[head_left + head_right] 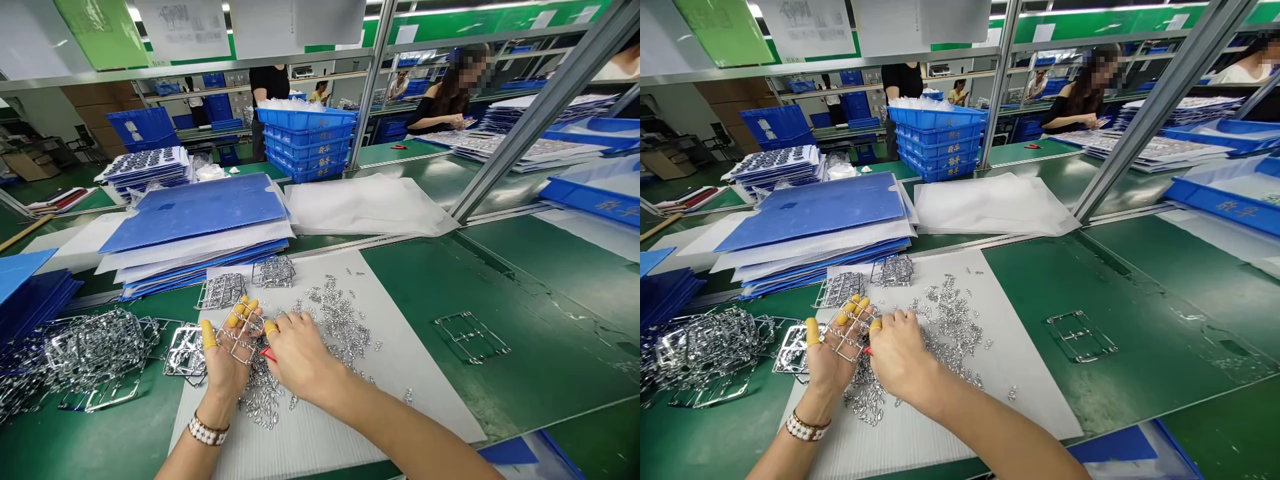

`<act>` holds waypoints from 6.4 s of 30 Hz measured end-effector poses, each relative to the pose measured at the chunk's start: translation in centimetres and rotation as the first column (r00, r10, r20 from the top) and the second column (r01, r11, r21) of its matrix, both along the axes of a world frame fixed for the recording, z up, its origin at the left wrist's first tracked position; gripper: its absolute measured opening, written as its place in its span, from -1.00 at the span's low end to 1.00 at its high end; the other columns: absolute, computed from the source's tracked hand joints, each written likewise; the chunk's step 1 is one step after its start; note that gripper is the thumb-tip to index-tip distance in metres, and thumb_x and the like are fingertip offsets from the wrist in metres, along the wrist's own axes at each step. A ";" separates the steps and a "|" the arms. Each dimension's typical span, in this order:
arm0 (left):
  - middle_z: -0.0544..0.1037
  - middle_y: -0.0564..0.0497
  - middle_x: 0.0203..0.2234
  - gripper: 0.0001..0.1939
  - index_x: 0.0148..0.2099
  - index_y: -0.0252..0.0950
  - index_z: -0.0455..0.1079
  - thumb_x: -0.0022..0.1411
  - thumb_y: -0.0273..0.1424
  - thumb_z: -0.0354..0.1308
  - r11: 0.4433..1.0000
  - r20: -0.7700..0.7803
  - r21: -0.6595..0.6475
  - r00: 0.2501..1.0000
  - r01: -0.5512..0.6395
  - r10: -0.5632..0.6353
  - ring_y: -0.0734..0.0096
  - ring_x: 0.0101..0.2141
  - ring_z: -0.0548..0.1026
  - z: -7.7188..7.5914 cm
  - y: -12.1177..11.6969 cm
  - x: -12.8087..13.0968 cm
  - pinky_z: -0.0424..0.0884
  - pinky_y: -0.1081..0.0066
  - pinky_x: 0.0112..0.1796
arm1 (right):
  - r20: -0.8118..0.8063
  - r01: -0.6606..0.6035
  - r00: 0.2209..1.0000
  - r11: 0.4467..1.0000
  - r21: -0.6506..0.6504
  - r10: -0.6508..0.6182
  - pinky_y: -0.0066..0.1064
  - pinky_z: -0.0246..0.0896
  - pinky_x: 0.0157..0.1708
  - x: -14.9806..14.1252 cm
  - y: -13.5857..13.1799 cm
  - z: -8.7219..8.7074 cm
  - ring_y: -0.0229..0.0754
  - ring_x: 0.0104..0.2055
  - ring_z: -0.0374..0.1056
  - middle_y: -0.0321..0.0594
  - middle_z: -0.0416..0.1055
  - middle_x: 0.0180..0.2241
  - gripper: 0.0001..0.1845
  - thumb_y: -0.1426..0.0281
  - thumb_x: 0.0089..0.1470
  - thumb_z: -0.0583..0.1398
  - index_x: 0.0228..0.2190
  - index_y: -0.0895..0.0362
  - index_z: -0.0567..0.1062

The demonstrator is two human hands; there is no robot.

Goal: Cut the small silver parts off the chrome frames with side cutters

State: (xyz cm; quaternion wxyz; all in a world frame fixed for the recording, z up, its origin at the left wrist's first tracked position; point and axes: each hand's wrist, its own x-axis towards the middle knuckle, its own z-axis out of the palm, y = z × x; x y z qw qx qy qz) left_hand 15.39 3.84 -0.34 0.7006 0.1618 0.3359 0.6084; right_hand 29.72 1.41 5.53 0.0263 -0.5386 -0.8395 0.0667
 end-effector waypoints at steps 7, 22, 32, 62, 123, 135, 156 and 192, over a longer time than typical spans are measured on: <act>0.45 -0.22 0.07 -0.25 0.08 -0.30 0.43 0.17 0.18 -0.11 1.000 -0.053 0.028 0.999 -0.007 0.009 0.03 0.08 0.38 -0.6 0.0 -0.1 0.36 0.15 -0.03 | -0.021 -0.006 1.000 1.000 -0.003 0.005 -0.13 0.19 -0.16 -0.7 0.2 -0.6 0.09 -0.13 0.34 0.04 0.45 -0.21 -0.70 0.28 0.08 0.17 -0.19 0.23 0.47; 0.47 -0.22 0.05 -0.22 0.10 -0.30 0.42 0.17 0.19 -0.14 0.992 -0.116 0.112 0.991 -0.051 0.064 0.01 0.06 0.39 -0.3 -0.3 -0.1 0.34 0.15 -0.02 | -0.125 0.017 0.992 1.000 -0.021 -0.019 -0.18 0.23 -0.16 0.4 0.2 -0.2 0.04 -0.15 0.36 -0.01 0.45 -0.24 -0.75 0.35 0.06 0.19 -0.21 0.21 0.45; 0.43 -0.16 0.09 -0.23 0.26 -0.20 0.25 -0.02 -0.33 0.36 0.618 -0.742 0.663 0.478 0.422 0.470 -0.11 0.15 0.24 -2.1 -1.3 -0.1 0.07 -0.07 0.16 | -0.861 -0.019 0.168 0.872 -0.489 -0.479 -0.48 0.16 -0.47 1.0 2.9 -3.2 -0.32 -0.48 0.23 -0.35 0.33 -0.46 -0.85 0.39 -0.01 0.18 -0.33 0.15 0.34; 0.52 -0.20 0.01 -0.27 0.21 -0.30 0.32 0.21 0.11 -0.04 0.989 0.092 -0.032 0.985 0.147 -0.143 0.02 0.06 0.41 0.5 -0.4 0.2 0.25 0.09 0.09 | -0.176 0.013 0.984 0.999 0.047 -0.005 -0.24 0.23 -0.19 -0.7 1.1 -1.1 -0.02 -0.23 0.37 -0.09 0.47 -0.29 -0.78 0.28 0.09 0.15 -0.29 0.17 0.46; 0.50 -0.17 0.03 -0.29 0.11 -0.29 0.44 0.16 0.14 -0.01 0.983 -0.064 -0.010 0.981 0.182 -0.183 0.03 0.04 0.39 -0.5 -0.3 -0.1 0.32 0.18 -0.02 | -0.010 0.062 0.998 0.998 0.022 -0.062 -0.28 0.24 -0.33 0.9 2.5 0.8 -0.02 -0.29 0.42 -0.03 0.49 -0.31 -0.72 0.27 0.11 0.11 -0.29 0.20 0.50; 0.49 -0.18 0.04 -0.27 0.13 -0.28 0.42 0.16 0.15 -0.03 0.982 -0.063 0.011 0.981 0.187 -0.186 0.02 0.06 0.36 -0.6 -0.2 -0.1 0.32 0.17 -0.02 | -0.008 0.078 0.997 0.997 -0.008 -0.078 -0.29 0.25 -0.32 1.0 2.6 0.8 -0.03 -0.29 0.42 -0.03 0.50 -0.30 -0.72 0.28 0.10 0.11 -0.28 0.21 0.51; 0.48 -0.24 0.03 -0.28 0.11 -0.34 0.42 0.19 0.13 -0.06 0.982 0.060 0.011 0.980 0.191 -0.191 0.05 -0.03 0.44 -0.3 0.3 -0.4 0.39 0.13 -0.09 | -0.001 0.060 0.998 0.998 0.015 -0.060 -0.23 0.24 -0.20 2.0 1.9 0.4 0.02 -0.19 0.40 0.00 0.49 -0.26 -0.71 0.25 0.12 0.14 -0.25 0.22 0.50; 0.46 -0.20 0.05 -0.28 0.03 -0.31 0.47 0.16 0.16 -0.08 0.999 -0.002 -0.038 1.000 0.008 -0.008 0.05 -0.02 0.44 0.4 0.2 -0.1 0.43 0.22 -0.20 | -0.001 0.007 1.000 0.999 -0.040 -0.007 -0.12 0.24 -0.14 -0.4 0.2 -0.6 0.11 -0.13 0.38 0.05 0.48 -0.22 -0.66 0.25 0.10 0.18 -0.19 0.26 0.50</act>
